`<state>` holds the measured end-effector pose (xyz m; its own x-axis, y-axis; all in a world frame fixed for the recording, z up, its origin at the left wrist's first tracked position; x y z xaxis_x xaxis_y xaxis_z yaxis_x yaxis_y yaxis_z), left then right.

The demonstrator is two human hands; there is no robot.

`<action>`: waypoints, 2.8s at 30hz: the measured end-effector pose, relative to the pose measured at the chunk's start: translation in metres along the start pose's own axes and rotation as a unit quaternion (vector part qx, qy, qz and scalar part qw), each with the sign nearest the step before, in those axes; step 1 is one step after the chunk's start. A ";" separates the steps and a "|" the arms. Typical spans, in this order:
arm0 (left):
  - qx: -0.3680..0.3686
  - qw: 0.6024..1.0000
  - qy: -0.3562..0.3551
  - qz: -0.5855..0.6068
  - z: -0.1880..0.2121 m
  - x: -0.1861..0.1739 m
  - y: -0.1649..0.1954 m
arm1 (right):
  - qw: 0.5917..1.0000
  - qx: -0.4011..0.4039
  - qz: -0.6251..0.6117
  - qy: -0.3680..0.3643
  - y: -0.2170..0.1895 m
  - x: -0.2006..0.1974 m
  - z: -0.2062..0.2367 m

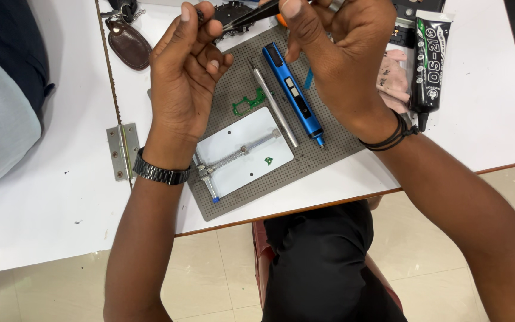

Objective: The person sits at a repair bench and uses tweezers to manipulate small phone components, working on a green flex cable and other small parts. They hold the parts steady with one hand while positioning and adjusting them with the tweezers, with disassembled phones and tools spread on the work mat.

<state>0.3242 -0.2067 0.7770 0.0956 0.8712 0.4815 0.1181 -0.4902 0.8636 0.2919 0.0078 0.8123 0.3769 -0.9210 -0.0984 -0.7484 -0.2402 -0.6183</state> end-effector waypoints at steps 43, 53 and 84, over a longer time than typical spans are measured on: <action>0.003 0.999 -0.011 -0.032 0.001 0.001 -0.002 | 0.978 -0.115 0.148 -0.091 -0.040 0.015 -0.012; 0.007 0.999 -0.017 -0.038 0.001 0.002 -0.002 | 0.971 -0.133 0.174 -0.096 -0.040 0.013 -0.011; 0.078 0.989 -0.048 -0.116 0.004 0.006 0.009 | 0.952 -0.161 0.244 -0.093 -0.047 0.010 -0.011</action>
<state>0.3297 -0.2058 0.7872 0.1415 0.9576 0.2508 0.2989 -0.2829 0.9114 0.3241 0.0066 0.8490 0.0100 -0.8842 -0.4670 -0.9761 0.0929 -0.1967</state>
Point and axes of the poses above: each hand's wrist, its own z-axis away from the middle knuckle, its own x-axis out of the palm, y = z × x, the point moved 5 cm from there along -z, towards the middle knuckle, and after that the axes turned 4 degrees about -y, right-handed, at the moved point
